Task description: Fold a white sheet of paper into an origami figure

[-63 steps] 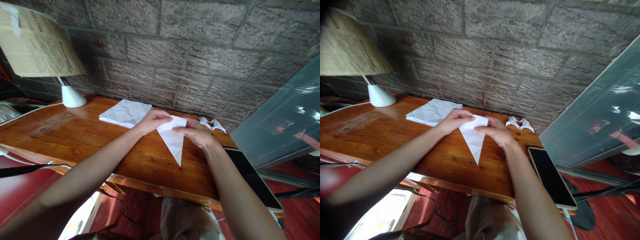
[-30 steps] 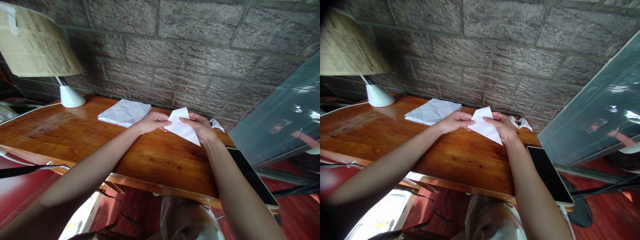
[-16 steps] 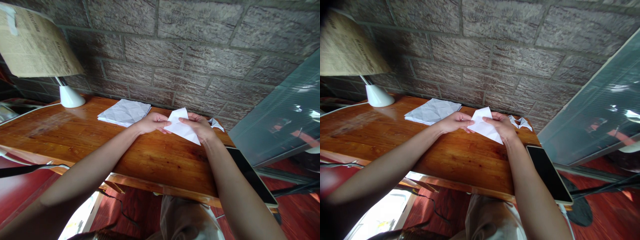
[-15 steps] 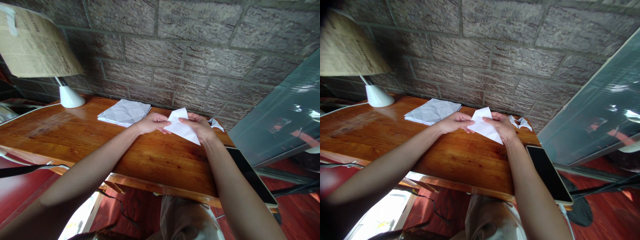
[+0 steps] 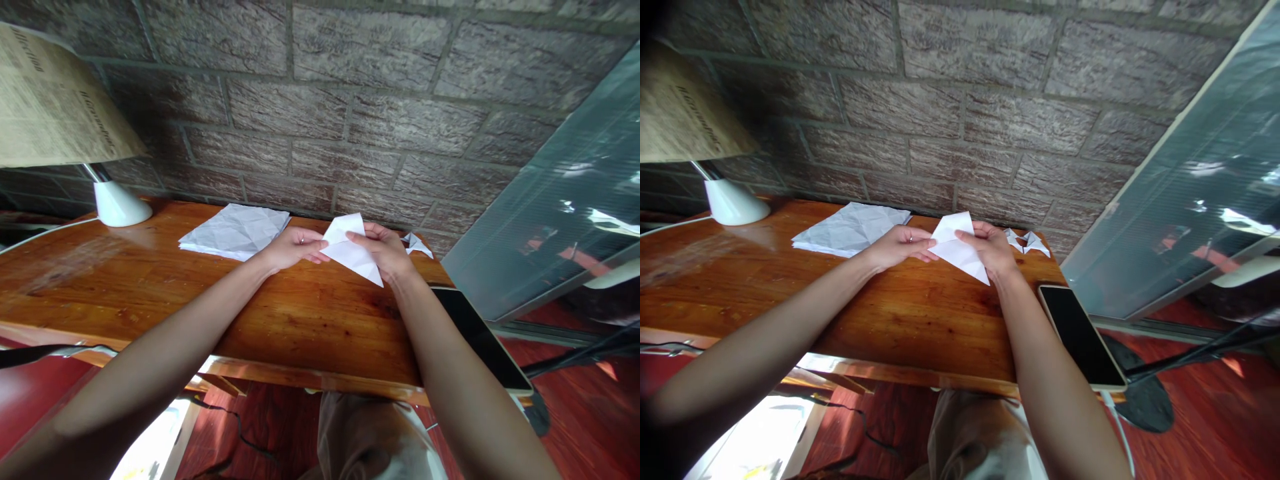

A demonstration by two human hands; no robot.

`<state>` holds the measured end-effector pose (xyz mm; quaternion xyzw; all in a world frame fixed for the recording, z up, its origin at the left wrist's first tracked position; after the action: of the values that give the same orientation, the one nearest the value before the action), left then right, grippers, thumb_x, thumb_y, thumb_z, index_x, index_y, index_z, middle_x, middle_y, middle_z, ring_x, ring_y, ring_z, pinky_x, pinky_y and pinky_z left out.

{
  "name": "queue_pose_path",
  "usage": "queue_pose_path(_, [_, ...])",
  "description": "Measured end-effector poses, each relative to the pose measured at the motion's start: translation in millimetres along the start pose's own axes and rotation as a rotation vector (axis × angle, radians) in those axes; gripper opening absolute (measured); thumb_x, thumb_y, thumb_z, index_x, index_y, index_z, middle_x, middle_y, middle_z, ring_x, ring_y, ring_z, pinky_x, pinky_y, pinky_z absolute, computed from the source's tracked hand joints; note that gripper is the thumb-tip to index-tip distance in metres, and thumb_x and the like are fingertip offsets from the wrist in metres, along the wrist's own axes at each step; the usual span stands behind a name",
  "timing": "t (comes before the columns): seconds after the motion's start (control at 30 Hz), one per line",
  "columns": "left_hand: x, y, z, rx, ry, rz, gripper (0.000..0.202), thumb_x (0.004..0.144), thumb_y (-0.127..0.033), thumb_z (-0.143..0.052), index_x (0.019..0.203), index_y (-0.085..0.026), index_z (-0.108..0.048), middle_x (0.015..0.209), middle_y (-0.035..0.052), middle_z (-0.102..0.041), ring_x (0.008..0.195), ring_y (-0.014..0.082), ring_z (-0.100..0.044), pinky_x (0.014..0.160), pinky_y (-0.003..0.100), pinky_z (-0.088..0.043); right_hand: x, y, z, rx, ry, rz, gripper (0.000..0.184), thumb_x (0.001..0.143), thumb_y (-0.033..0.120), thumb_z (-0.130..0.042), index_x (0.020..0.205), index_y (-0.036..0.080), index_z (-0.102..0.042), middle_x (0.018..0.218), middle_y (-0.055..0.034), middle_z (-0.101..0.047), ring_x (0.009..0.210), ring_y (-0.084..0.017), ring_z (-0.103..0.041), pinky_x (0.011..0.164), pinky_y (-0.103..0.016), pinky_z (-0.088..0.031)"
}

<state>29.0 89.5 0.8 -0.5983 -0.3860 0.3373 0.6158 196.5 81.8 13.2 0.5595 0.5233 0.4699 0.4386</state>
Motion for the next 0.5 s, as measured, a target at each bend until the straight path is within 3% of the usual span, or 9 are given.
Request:
queue_pose_path(0.13, [1,-6,25.8,-0.105,-0.249,-0.098,0.051,0.053,-0.046,-0.094,0.09,-0.014,-0.077,0.091,0.008,-0.079,0.084,0.0195,-0.073,0.085,0.036,-0.058,3,-1,-3,0.013,0.028,0.037,0.05,0.048,0.033,-0.095,0.09,0.018,-0.073,0.092,-0.0051,-0.08,0.081,-0.019,-0.072,0.08,-0.032,-0.056])
queue_pose_path(0.27, [-3,-12,44.9,-0.133,-0.407,-0.186,0.056,0.053,-0.045,-0.093,0.095,-0.014,-0.074,0.083,0.0054,-0.077,0.082,0.019,-0.071,0.086,0.036,-0.056,-3,-14,-20,-0.112,0.186,-0.072,0.048,0.053,0.031,-0.093,0.096,0.021,-0.075,0.097,-0.0029,-0.079,0.088,-0.016,-0.071,0.082,-0.029,-0.054])
queue_pose_path(0.37, [-5,-22,46.5,-0.035,-0.438,-0.267,0.057,0.055,-0.045,-0.092,0.099,-0.014,-0.073,0.08,0.0044,-0.076,0.079,0.0185,-0.069,0.085,0.035,-0.053,-9,-16,-28,-0.179,0.271,-0.1,0.041,0.06,0.038,-0.09,0.095,0.022,-0.077,0.098,-0.0027,-0.078,0.088,-0.017,-0.07,0.08,-0.029,-0.054])
queue_pose_path(0.5, [-6,-29,34.9,0.002,-0.376,-0.303,0.056,0.057,-0.044,-0.091,0.1,-0.015,-0.072,0.08,0.0045,-0.077,0.079,0.0189,-0.07,0.084,0.033,-0.052,-6,-3,-20,-0.163,0.166,0.013,0.037,0.068,0.052,-0.084,0.087,0.021,-0.079,0.083,-0.0016,-0.077,0.075,-0.017,-0.067,0.075,-0.031,-0.052])
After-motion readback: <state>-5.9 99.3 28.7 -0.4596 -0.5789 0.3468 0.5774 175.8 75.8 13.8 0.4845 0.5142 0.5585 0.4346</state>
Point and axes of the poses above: each hand's wrist, its own x-axis towards the middle knuckle, its own z-axis out of the back of the hand, y = z × x, the point moved 10 cm from there along x, towards the middle knuckle
